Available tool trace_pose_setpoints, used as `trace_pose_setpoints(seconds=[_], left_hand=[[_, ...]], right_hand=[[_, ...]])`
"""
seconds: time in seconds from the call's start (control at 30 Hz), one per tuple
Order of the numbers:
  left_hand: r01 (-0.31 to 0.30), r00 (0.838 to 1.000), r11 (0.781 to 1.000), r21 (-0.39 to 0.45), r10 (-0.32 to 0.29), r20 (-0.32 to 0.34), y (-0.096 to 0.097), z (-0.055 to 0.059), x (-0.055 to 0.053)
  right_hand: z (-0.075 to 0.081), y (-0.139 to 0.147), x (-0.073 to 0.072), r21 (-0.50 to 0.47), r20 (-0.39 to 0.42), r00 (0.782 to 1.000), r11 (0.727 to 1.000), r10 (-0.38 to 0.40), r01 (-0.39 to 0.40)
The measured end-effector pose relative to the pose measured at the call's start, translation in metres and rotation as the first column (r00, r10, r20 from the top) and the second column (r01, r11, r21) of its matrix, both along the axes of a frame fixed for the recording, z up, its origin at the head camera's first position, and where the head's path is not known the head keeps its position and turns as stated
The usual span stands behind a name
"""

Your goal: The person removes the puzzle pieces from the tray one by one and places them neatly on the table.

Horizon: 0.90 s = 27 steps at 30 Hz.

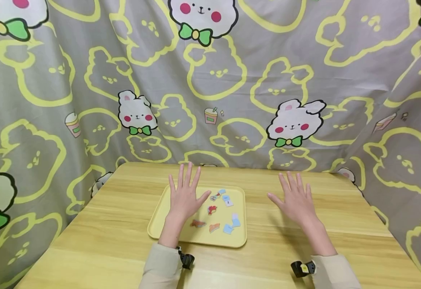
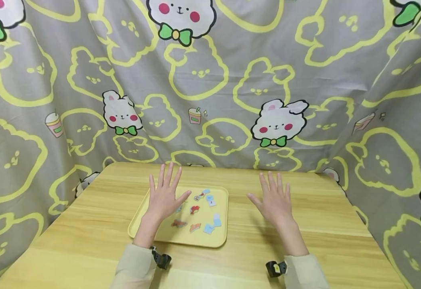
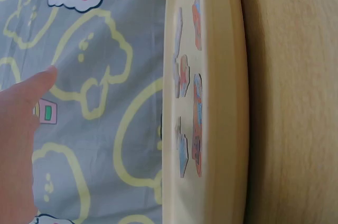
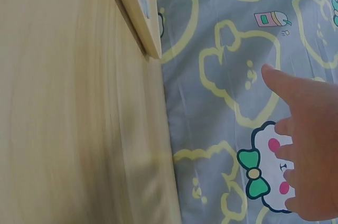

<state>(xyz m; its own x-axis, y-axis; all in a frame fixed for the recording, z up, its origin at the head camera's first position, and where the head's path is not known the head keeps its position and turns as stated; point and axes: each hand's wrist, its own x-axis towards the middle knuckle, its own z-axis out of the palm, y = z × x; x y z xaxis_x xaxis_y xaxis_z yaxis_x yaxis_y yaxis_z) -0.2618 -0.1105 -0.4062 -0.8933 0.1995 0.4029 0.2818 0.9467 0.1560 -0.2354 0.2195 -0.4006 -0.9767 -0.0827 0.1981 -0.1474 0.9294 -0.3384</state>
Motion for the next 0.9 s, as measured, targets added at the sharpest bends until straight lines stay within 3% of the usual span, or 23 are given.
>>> trace_pose_setpoints(seconds=[0.43,0.9], left_hand=[[-0.016,1.0,1.0,-0.02,0.016,0.014,-0.003,0.002,0.0],[0.028,1.0,0.992,0.125,-0.028,0.001,-0.02,0.004,0.001]], right_hand=[[-0.005,-0.005,0.001,-0.022,-0.015,1.0,1.0,0.019,-0.02],[-0.016,-0.031,0.005,-0.04,-0.015,0.995,0.994,0.103,-0.103]])
